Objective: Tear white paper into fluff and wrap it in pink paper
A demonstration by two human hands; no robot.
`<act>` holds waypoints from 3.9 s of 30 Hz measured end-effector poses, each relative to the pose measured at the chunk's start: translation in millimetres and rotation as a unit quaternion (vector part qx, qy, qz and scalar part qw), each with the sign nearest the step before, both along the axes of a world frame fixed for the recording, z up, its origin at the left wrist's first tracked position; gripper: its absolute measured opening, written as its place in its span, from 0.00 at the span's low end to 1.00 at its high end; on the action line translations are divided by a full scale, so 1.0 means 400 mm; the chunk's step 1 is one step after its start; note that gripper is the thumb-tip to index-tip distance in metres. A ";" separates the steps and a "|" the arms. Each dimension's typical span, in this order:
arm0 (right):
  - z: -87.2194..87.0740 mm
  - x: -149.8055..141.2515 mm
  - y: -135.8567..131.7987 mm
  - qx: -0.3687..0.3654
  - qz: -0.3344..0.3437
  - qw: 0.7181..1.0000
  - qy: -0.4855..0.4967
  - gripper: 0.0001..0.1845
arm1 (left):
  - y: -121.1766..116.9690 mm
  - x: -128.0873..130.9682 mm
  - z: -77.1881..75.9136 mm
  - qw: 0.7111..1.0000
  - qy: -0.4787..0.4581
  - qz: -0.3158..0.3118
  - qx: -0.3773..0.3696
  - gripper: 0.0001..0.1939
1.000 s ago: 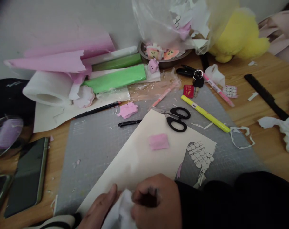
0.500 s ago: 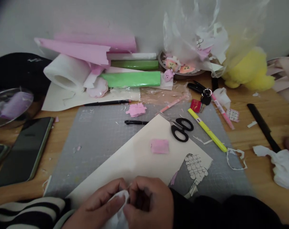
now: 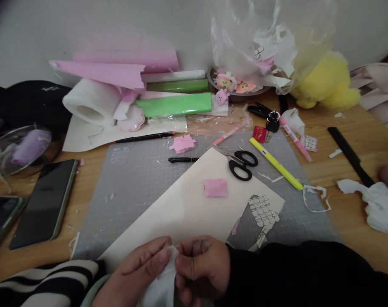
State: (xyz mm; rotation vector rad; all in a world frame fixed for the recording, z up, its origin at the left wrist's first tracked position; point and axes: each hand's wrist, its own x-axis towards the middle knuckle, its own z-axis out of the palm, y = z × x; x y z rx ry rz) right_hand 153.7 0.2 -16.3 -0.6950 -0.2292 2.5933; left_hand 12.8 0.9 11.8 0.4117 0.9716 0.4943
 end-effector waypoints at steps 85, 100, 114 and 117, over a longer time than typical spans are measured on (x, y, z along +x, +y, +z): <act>0.049 0.008 0.023 0.051 0.084 0.966 -0.241 0.02 | -0.012 -0.003 -0.008 0.988 0.064 -0.064 0.129 0.12; 0.054 0.001 0.017 0.044 0.079 0.972 -0.217 0.06 | -0.007 -0.002 0.000 0.995 0.044 -0.031 0.088 0.10; 0.050 0.009 0.020 0.067 0.062 0.974 -0.205 0.05 | -0.004 -0.010 0.004 0.993 0.076 -0.044 0.079 0.12; 0.053 0.008 0.020 0.058 0.065 0.974 -0.208 0.03 | -0.007 -0.011 0.003 0.995 0.073 -0.029 0.069 0.12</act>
